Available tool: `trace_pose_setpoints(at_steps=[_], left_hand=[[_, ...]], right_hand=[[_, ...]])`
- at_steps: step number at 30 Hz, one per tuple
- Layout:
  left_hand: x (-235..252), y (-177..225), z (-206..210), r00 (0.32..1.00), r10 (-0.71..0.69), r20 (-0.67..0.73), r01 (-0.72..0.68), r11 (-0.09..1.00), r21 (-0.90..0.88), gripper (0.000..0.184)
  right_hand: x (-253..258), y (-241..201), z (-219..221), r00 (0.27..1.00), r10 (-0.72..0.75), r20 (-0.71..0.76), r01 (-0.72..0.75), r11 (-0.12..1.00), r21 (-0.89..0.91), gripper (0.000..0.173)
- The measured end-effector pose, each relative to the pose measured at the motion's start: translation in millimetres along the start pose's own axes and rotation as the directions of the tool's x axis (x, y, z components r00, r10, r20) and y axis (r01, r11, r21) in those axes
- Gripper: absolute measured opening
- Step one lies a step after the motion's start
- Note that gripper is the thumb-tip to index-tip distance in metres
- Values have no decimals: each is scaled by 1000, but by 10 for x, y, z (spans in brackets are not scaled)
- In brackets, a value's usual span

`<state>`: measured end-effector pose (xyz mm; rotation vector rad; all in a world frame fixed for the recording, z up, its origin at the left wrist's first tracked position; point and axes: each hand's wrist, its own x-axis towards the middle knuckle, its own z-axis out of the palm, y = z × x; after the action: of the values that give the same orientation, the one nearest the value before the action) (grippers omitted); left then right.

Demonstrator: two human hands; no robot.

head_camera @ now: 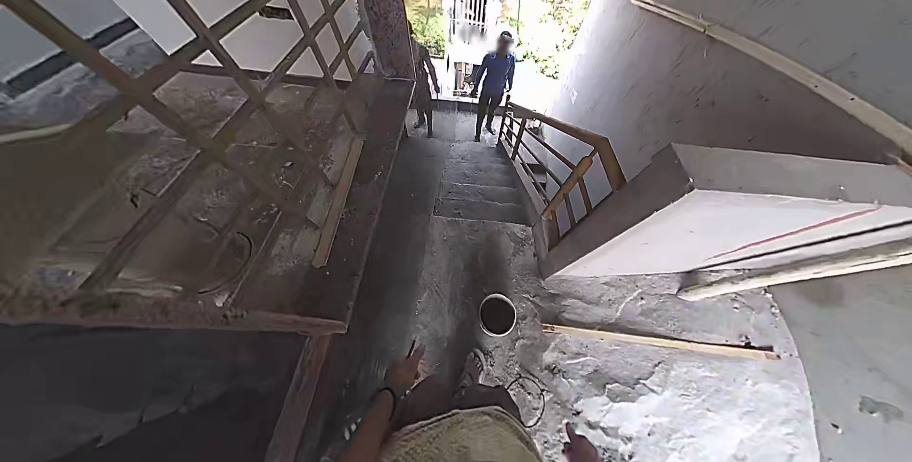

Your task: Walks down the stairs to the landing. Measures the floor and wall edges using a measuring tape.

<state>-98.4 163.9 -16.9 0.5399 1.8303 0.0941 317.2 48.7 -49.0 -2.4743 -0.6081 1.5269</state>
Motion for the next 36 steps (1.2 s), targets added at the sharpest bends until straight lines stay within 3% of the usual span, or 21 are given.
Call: trace_pose_setpoints(at_steps=[2,5,8,16,20,25,29,32,36], left_hand=[[27,349,-17,997,17,-72,-30,983,-179,62],[22,893,12,998,-36,-48,11,896,-443,56],[256,1431,-68,999,-45,9,44,882,-469,55],[1214,3077,-496,999,32,29,-31,998,-51,58],[1630,3861,-869,994,109,-19,-105,983,148,64],[2027,4494,-1079,975,203,94,-224,879,422,65],[2219,4638,-1116,982,136,132,-181,881,438,62],[2479,4681,-1202,992,40,116,-86,905,417,63],[2722,5109,-1364,1000,-17,-17,21,952,306,64]], right_hand=[[385,-550,-226,989,-122,-87,130,987,96,51],[511,-1526,-616,952,-185,-244,244,941,236,48],[448,-2337,-666,934,-185,-304,305,857,415,44],[536,-3404,338,990,16,-140,81,752,654,42],[486,-3885,456,978,52,-200,111,684,721,40],[671,-4240,382,956,96,-277,132,704,698,40],[989,-4787,202,938,52,-342,195,736,648,38],[1387,-5466,-10,910,-83,-406,309,789,531,35],[1992,-6717,-550,770,-370,-520,523,832,183,38]])
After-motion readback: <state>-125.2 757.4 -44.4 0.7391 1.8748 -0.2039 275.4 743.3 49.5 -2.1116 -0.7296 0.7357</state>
